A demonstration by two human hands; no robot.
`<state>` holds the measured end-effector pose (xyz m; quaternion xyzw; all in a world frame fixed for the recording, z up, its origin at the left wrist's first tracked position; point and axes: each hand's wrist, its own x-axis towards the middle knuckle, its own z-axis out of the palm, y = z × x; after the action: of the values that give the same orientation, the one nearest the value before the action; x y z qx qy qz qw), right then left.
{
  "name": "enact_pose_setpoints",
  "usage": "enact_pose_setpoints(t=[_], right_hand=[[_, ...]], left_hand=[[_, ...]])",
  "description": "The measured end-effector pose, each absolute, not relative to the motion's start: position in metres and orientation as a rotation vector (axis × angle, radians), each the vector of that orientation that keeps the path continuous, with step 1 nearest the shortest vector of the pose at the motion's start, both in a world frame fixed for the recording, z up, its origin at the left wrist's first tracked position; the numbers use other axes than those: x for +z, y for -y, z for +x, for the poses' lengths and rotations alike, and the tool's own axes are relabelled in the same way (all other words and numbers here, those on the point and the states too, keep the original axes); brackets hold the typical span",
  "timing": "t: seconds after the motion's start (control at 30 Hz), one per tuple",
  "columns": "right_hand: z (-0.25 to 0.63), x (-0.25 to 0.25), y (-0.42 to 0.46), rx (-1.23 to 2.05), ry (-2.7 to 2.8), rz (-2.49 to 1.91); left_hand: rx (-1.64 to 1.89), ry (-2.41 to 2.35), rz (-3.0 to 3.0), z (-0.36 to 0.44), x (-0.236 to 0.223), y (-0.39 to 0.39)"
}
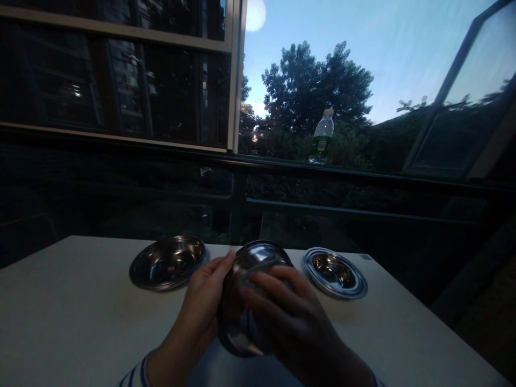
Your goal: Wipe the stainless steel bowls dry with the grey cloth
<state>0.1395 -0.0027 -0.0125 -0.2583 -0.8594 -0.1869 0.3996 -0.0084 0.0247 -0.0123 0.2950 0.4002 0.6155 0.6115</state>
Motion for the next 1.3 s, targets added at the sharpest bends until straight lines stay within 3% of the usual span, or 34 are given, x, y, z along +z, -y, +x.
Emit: enact_pose_setpoints(t=[0.17,0.5,0.93,1.3], right_hand=[[0.129,-0.019,0.010,-0.457,2.364,-0.510],[0.173,-0.006,-0.020,-0.285,2.063,-0.914],[0.131,-0.018,0.006,-0.449,2.322,-0.512],[0.131,-0.019,0.003,-0.548,2.288,-0.467]], left_hand=[[1.457,-0.938,0.703,-0.010,-0.010,-0.027],[1.380,-0.983,0.740,-0.005,-0.011,-0.020],[1.462,-0.970,0.617,-0.014,-0.006,-0.028],[1.558,-0.945,0.399,-0.031,0.014,-0.036]])
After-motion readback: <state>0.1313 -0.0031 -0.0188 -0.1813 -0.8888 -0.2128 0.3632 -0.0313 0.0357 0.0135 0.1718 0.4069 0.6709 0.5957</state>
